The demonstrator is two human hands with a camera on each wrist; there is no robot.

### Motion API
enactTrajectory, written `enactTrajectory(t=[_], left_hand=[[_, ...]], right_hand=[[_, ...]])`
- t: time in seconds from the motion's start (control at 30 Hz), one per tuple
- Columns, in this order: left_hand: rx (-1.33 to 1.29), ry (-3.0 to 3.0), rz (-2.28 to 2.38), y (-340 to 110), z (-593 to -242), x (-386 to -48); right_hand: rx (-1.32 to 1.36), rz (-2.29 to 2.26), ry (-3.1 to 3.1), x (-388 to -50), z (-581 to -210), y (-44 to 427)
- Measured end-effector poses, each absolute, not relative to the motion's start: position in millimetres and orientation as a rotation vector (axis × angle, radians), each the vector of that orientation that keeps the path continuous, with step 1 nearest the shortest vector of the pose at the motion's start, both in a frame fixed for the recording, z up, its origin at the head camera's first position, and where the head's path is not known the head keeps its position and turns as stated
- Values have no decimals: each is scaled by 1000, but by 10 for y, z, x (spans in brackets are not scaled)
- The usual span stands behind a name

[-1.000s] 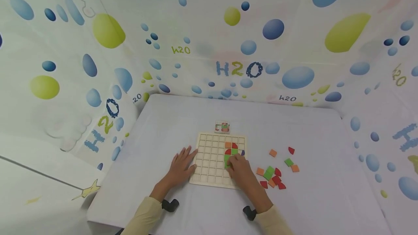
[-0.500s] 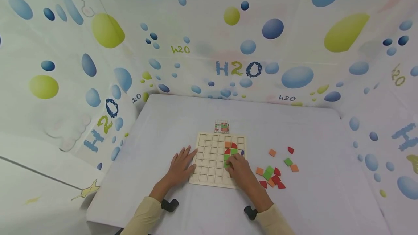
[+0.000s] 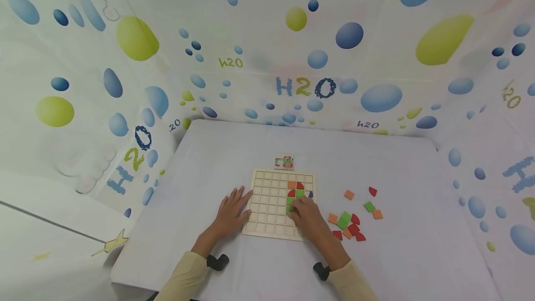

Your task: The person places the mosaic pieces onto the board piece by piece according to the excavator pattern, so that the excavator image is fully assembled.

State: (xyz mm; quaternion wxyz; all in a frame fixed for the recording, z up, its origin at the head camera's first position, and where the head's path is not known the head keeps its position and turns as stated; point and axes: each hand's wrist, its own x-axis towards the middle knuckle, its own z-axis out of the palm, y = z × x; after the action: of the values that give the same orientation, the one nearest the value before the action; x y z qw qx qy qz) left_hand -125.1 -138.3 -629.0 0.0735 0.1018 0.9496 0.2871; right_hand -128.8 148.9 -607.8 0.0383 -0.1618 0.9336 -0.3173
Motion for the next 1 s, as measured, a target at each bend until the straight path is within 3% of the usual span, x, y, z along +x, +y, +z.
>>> enactTrajectory(t=[0.5, 1.0], left_hand=[[303, 2843, 892, -1339, -6257, -1232], [302, 2851, 853, -1362, -6283, -1240]], right_hand=[[-342, -1029, 2849, -1230, -6017, 1633], [349, -1439, 2721, -1459, -6034, 2903]])
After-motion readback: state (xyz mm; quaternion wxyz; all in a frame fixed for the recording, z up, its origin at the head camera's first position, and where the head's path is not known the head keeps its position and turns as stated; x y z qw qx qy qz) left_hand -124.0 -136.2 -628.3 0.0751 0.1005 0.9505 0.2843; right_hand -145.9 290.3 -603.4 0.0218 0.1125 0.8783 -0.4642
